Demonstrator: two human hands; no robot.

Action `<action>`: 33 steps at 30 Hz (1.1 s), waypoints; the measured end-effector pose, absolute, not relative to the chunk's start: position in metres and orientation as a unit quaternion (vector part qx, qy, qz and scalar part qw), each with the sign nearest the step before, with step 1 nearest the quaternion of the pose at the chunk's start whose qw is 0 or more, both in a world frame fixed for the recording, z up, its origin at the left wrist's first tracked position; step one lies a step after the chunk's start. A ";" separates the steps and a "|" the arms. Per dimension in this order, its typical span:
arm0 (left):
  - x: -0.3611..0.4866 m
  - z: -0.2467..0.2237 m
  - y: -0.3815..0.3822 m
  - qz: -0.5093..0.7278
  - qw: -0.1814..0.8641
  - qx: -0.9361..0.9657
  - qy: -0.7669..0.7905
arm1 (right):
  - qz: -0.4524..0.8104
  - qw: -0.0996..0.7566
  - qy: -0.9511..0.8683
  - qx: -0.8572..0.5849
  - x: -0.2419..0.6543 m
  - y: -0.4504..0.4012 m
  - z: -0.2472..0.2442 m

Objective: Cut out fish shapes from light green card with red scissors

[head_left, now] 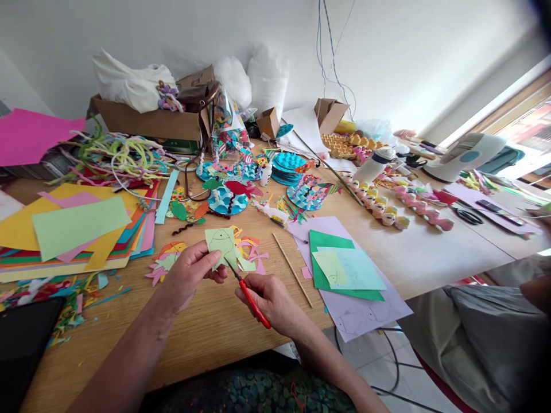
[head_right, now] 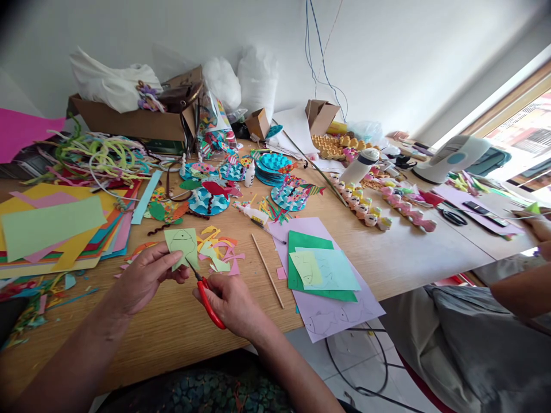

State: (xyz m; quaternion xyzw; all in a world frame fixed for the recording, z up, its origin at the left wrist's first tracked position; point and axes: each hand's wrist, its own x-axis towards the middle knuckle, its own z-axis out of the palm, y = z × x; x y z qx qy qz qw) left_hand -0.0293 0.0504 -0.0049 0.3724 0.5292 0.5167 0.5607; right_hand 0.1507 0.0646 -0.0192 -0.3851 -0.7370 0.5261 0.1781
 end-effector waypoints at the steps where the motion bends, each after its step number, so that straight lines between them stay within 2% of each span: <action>1: -0.030 -0.005 0.050 0.516 0.562 0.372 0.529 | 0.525 0.177 -0.737 -0.386 0.151 0.065 -0.019; 9: -0.034 -0.002 0.054 0.525 0.562 0.365 0.525 | 0.528 0.156 -0.746 -0.374 0.154 0.068 -0.015; 13: -0.033 -0.004 0.056 0.536 0.585 0.345 0.502 | 0.570 0.155 -0.716 -0.374 0.154 0.068 -0.018; 19: -0.022 -0.004 0.053 0.570 0.594 0.293 0.486 | 0.700 0.189 -0.584 -0.367 0.146 0.064 -0.024; 26: -0.007 -0.002 0.050 0.593 0.573 0.288 0.487 | 0.726 0.231 -0.553 -0.338 0.140 0.062 -0.029; 33: -0.005 -0.008 0.047 0.599 0.571 0.304 0.472 | 0.743 0.237 -0.530 -0.334 0.139 0.060 -0.028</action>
